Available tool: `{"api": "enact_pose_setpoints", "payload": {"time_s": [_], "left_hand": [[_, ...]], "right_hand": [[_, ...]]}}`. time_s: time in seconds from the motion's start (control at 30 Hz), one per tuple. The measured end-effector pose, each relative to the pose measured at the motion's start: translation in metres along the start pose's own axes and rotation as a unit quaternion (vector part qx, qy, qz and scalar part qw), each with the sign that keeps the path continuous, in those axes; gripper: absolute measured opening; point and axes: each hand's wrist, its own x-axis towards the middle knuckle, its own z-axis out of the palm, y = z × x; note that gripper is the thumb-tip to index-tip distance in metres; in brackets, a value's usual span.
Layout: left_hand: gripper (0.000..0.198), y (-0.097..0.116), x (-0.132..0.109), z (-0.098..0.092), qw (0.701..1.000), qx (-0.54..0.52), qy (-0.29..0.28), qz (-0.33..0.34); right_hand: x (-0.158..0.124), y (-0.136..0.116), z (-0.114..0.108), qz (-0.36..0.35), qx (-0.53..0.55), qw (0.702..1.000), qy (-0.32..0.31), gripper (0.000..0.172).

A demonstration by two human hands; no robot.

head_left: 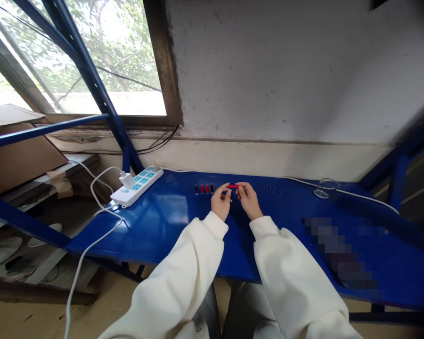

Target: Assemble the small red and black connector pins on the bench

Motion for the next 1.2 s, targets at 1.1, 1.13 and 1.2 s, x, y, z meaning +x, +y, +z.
{"api": "enact_pose_setpoints", "payload": {"time_s": [1.1, 1.13, 1.2], "left_hand": [[0.002, 0.071, 0.101, -0.018, 0.796, 0.544, -0.222, 0.149], [0.002, 0.066, 0.102, -0.021, 0.788, 0.554, -0.234, 0.136], [0.003, 0.055, 0.1, -0.025, 0.779, 0.564, -0.246, 0.119]], "right_hand": [[-0.006, 0.005, 0.0, -0.026, -0.136, 0.989, 0.057, 0.03], [-0.006, 0.005, 0.0, -0.027, -0.138, 0.989, 0.055, 0.029], [-0.006, 0.005, 0.0, -0.027, -0.139, 0.989, 0.05, 0.028]]}}
